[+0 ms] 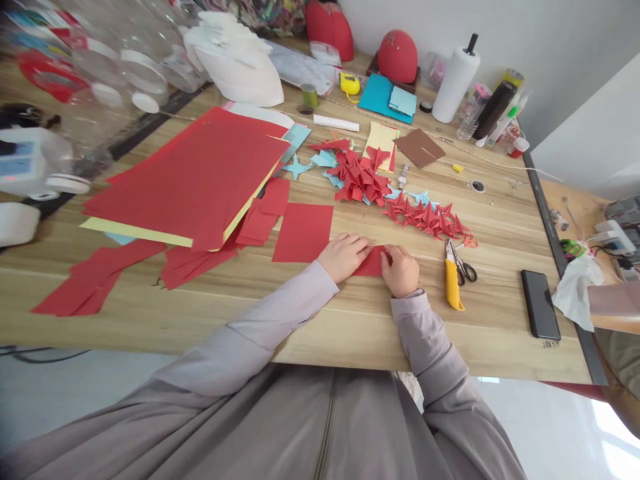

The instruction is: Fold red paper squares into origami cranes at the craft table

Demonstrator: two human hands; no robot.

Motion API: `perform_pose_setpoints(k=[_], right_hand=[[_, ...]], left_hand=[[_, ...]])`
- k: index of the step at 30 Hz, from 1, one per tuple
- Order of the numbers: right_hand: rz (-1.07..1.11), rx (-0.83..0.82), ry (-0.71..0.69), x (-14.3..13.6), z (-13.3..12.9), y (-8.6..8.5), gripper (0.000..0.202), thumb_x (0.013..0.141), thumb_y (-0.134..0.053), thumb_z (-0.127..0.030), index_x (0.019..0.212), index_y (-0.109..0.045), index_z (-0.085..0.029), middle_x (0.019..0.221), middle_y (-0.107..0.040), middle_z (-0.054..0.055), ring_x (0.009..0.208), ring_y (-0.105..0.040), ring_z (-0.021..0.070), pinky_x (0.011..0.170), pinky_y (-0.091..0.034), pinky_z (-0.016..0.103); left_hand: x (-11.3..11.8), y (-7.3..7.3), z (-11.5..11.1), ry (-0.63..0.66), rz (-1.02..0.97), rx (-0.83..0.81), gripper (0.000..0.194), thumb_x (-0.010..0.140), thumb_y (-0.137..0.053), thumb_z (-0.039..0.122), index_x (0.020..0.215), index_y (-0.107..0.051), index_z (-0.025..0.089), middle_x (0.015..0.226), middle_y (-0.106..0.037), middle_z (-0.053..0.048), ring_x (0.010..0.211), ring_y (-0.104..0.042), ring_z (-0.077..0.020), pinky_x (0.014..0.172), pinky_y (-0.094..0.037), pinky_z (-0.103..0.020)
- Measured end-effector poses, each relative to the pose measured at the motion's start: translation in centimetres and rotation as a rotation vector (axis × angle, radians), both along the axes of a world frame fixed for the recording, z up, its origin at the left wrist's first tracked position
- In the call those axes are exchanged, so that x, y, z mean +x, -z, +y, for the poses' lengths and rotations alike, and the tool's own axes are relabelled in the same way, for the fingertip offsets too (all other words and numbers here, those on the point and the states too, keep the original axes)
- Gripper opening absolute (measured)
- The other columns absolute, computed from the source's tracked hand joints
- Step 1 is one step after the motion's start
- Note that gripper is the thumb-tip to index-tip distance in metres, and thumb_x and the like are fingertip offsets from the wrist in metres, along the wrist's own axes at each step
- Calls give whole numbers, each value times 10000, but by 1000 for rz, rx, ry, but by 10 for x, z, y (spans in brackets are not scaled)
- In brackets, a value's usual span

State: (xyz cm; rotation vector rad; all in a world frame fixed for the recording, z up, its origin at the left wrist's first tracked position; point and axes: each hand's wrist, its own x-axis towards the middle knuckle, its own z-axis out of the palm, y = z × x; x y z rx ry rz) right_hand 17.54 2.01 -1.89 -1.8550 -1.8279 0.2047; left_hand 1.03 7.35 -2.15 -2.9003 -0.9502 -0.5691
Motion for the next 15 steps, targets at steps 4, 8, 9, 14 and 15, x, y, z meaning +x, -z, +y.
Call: perform_pose_setpoints(k=[4, 8, 9, 14, 15], right_hand=[[-41, 15, -34, 0, -1, 0, 262, 871, -476, -252, 1017, -689, -204, 866, -680, 78, 793, -628, 205, 702, -482, 286], [-100, 38, -132, 3, -2, -1, 288, 898, -453, -213, 1043, -700, -244, 949, -678, 74, 864, -625, 188, 720, -487, 261], [-122, 41, -168, 5, -2, -1, 295, 898, -453, -194, 1046, -702, -251, 973, -676, 73, 888, -619, 188, 730, -489, 261], [-235, 43, -365, 14, -2, 0, 361, 887, -428, -100, 1107, -677, -243, 1045, -669, 87, 893, -582, 196, 814, -494, 311], [-232, 42, -386, 15, -2, 1, 368, 884, -421, -92, 1112, -673, -233, 1045, -670, 93, 885, -579, 199, 826, -494, 322]], left_hand=[[1, 2, 1, -7, 9, 5, 329, 957, -347, 179, 901, -668, 136, 894, -641, -101, 871, -526, -217, 730, -342, -368], [1, 3, 0, -1, -6, -5, 329, 949, -341, 160, 941, -669, 142, 914, -634, -109, 887, -519, -221, 740, -351, -380], [1, 3, 0, 2, -2, -7, 324, 946, -345, 159, 946, -668, 142, 917, -633, -110, 893, -518, -223, 744, -351, -381], [-1, 0, -1, 7, 13, -17, 294, 932, -374, 148, 952, -667, 150, 912, -634, -110, 908, -517, -233, 748, -346, -385], [-1, 0, -1, 8, 9, -19, 291, 932, -377, 149, 951, -668, 150, 914, -635, -111, 907, -518, -235, 748, -345, -387]])
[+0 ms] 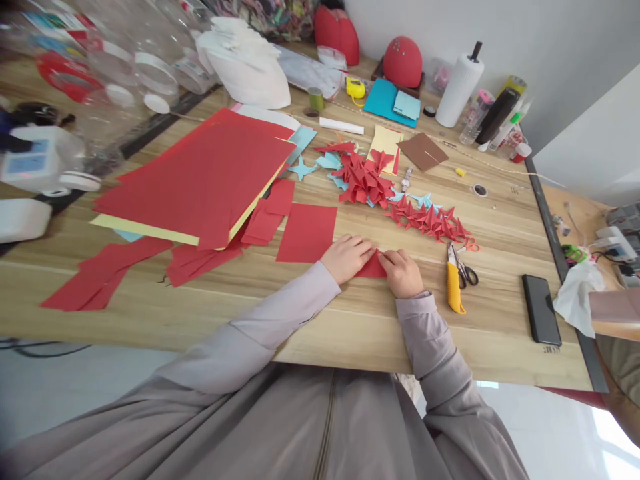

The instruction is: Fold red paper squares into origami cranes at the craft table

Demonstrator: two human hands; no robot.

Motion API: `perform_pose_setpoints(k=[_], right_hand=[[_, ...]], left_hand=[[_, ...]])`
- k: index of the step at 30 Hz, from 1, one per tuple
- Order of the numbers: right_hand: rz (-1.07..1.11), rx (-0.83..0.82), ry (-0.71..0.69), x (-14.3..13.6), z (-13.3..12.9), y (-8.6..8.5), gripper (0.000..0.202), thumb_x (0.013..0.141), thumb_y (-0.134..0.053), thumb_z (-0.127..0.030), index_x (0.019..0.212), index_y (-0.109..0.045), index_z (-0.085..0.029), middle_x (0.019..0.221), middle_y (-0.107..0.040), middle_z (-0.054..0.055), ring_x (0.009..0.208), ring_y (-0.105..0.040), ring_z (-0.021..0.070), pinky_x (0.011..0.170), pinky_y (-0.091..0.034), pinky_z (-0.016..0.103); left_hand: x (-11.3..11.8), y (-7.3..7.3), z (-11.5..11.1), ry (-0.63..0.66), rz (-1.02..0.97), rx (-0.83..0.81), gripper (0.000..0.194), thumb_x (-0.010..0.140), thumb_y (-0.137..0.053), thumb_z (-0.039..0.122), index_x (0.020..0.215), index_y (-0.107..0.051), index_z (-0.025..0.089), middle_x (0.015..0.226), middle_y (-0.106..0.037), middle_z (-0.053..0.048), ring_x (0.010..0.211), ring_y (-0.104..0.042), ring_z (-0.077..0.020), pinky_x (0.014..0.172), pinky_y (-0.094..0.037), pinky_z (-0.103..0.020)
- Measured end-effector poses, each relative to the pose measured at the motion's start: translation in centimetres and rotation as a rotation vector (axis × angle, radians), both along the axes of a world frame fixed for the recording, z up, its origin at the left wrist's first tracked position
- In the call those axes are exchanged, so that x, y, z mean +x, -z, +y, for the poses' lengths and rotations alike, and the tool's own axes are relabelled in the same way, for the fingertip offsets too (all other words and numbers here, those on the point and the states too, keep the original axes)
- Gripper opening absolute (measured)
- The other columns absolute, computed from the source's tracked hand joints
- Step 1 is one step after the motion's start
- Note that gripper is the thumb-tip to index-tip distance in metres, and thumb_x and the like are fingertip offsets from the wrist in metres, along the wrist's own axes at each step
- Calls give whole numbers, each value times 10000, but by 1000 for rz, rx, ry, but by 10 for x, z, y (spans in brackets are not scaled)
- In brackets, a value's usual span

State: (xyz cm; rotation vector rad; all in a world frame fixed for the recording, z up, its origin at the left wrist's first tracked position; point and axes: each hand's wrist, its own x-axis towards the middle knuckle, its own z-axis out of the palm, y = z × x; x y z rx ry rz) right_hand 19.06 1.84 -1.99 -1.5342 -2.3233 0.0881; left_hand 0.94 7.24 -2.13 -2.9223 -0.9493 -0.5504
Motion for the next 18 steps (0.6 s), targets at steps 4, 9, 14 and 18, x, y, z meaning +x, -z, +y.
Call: perform_pose_setpoints(k=[4, 9, 14, 18], right_hand=[[201, 9, 134, -3, 3, 6, 259, 870, -488, -171, 1037, -686, -191, 958, -674, 102, 876, -599, 208, 818, -499, 335], [388, -74, 407, -12, 12, 7, 147, 810, -596, -284, 834, -695, -178, 756, -667, 53, 674, -595, 179, 672, -487, 303], [287, -82, 364, -19, 13, 3, 128, 814, -565, -214, 798, -686, -176, 769, -657, 63, 706, -595, 182, 677, -463, 285], [73, 29, 249, -18, 7, 4, 236, 889, -468, -205, 863, -702, -179, 793, -632, 82, 760, -567, 184, 690, -441, 273]], left_hand=[[0, -1, 0, -5, 10, 27, 287, 940, -377, 160, 966, -663, 148, 924, -641, -103, 902, -524, -226, 745, -340, -378], [1, -2, 0, -13, 38, 45, 286, 945, -375, 162, 950, -661, 140, 915, -643, -97, 891, -527, -218, 736, -339, -369], [1, -2, -1, -20, 56, 58, 289, 949, -376, 178, 957, -663, 146, 919, -644, -97, 896, -524, -223, 737, -339, -372], [2, -1, -1, -31, 84, 84, 296, 953, -373, 183, 960, -665, 133, 938, -649, -92, 896, -527, -225, 733, -338, -372]])
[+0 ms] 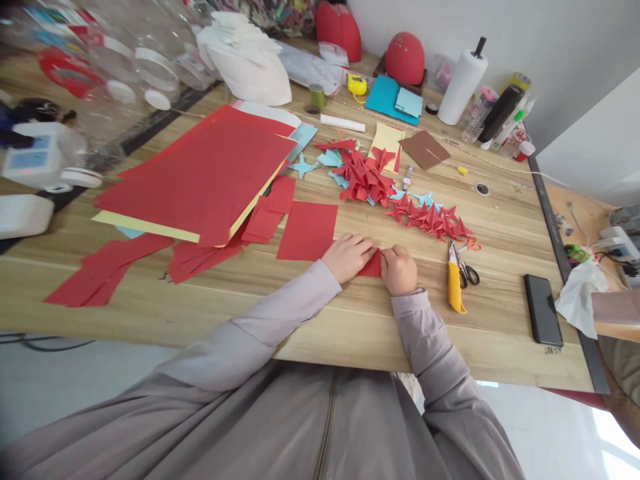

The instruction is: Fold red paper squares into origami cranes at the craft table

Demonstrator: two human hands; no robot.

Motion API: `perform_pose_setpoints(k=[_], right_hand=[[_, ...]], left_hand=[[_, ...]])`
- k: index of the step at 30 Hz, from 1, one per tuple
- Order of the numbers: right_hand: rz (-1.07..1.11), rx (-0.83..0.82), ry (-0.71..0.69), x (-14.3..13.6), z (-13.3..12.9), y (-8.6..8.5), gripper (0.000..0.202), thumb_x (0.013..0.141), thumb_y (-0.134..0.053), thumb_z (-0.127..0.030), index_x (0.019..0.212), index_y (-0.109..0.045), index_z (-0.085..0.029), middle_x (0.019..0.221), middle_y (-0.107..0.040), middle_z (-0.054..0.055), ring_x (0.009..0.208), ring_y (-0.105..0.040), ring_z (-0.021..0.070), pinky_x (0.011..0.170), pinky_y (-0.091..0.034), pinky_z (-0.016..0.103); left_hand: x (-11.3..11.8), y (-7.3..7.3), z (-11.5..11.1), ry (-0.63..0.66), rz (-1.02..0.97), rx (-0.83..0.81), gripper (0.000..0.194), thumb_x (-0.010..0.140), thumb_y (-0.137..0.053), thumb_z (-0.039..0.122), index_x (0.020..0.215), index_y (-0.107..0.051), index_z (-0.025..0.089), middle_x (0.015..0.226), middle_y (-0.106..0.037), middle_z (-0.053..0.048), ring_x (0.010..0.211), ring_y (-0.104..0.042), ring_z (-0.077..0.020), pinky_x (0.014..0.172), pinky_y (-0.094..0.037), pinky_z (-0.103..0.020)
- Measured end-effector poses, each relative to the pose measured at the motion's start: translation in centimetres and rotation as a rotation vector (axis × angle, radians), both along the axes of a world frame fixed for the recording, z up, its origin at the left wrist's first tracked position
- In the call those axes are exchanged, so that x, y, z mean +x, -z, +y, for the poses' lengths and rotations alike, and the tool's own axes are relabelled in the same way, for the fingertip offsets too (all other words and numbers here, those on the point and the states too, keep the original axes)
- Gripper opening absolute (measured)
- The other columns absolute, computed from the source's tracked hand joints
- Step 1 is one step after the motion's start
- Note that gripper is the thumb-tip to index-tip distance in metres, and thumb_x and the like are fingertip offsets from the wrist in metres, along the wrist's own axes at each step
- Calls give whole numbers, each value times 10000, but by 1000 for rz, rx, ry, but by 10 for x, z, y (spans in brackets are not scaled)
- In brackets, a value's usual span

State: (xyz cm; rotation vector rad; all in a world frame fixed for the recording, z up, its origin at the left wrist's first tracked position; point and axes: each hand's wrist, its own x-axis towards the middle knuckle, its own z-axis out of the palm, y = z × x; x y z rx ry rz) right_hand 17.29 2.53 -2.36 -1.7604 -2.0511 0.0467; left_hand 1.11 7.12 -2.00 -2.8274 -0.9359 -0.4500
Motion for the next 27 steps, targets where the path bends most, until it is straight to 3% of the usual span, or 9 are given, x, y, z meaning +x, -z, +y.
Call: perform_pose_setpoints(k=[4, 9, 27], right_hand=[[-228, 72, -134, 5, -6, 3, 301, 928, -407, -155, 1043, -685, -174, 805, -611, 86, 772, -509, 184, 709, -423, 278], [-335, 98, -206, 12, -10, 4, 326, 923, -416, -131, 1162, -634, -171, 864, -597, 98, 788, -468, 194, 708, -423, 300], [-247, 103, -264, 17, -17, 4, 340, 903, -390, -80, 1120, -648, -127, 948, -625, 120, 836, -482, 209, 760, -451, 330]], left_hand=[[1, 0, -1, -14, -2, 22, 292, 956, -377, 193, 948, -662, 132, 966, -650, -84, 914, -524, -224, 736, -337, -373], [1, -1, -2, -24, 9, 23, 298, 957, -371, 195, 924, -662, 141, 974, -649, -78, 911, -523, -225, 745, -340, -379], [0, -1, -2, -29, 10, 22, 314, 962, -356, 196, 973, -665, 148, 979, -651, -81, 913, -530, -223, 745, -339, -375]])
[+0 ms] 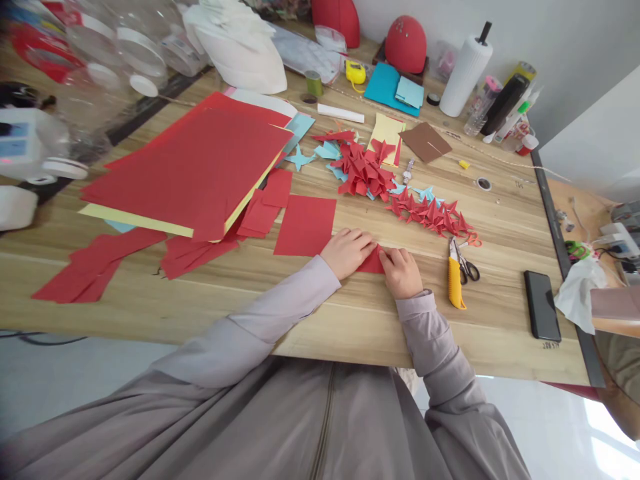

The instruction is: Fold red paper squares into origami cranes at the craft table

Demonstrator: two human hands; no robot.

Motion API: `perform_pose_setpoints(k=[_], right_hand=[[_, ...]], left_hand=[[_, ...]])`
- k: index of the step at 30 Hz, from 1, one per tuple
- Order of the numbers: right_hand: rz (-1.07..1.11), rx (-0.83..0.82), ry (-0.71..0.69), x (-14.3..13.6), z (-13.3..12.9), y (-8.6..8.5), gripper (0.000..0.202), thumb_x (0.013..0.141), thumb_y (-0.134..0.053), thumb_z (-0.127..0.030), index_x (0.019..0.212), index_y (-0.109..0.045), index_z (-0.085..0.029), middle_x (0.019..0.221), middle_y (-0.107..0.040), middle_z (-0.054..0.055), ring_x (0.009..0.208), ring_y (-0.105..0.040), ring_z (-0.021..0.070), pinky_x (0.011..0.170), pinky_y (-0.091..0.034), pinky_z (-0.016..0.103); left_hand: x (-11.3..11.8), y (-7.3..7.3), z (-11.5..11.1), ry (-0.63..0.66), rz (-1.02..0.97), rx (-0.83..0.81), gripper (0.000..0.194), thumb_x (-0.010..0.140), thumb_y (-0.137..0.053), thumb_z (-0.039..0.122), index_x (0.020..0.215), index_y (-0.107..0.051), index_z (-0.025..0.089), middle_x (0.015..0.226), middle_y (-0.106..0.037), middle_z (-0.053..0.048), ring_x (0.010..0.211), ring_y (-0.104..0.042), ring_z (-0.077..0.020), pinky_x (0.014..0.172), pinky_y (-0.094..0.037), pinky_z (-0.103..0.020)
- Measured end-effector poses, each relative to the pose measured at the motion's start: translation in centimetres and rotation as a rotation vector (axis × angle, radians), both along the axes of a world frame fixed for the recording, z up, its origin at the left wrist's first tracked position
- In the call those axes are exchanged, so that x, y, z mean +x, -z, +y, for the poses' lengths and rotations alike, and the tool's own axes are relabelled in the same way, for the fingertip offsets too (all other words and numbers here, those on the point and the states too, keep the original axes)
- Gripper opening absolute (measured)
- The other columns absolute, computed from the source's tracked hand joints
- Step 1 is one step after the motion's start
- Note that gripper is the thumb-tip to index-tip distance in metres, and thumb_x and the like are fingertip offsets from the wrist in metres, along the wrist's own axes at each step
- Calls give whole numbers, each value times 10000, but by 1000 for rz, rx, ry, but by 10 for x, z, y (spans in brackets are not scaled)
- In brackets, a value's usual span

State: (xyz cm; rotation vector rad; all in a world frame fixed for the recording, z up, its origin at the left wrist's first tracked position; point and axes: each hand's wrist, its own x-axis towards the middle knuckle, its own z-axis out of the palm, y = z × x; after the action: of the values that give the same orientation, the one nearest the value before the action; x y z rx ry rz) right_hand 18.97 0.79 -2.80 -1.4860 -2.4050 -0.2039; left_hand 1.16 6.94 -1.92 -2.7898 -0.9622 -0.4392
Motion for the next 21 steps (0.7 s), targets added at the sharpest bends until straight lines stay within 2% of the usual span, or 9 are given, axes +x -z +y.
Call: perform_pose_setpoints(k=[16, 21], right_hand=[[-224, 42, 14, -8, -3, -9, 301, 919, -414, -120, 1129, -629, -138, 932, -600, 116, 829, -466, 210, 701, -406, 328], [-265, 35, 33, -10, -3, -12, 289, 929, -410, -140, 1119, -629, -142, 912, -608, 112, 822, -469, 209, 697, -391, 334]], left_hand=[[0, 2, 1, 3, -11, 4, 317, 965, -353, 212, 963, -663, 147, 965, -646, -85, 909, -523, -222, 731, -337, -373], [0, -1, -1, -12, 0, -34, 289, 958, -372, 215, 1059, -636, 155, 997, -641, -85, 924, -513, -230, 730, -340, -376]])
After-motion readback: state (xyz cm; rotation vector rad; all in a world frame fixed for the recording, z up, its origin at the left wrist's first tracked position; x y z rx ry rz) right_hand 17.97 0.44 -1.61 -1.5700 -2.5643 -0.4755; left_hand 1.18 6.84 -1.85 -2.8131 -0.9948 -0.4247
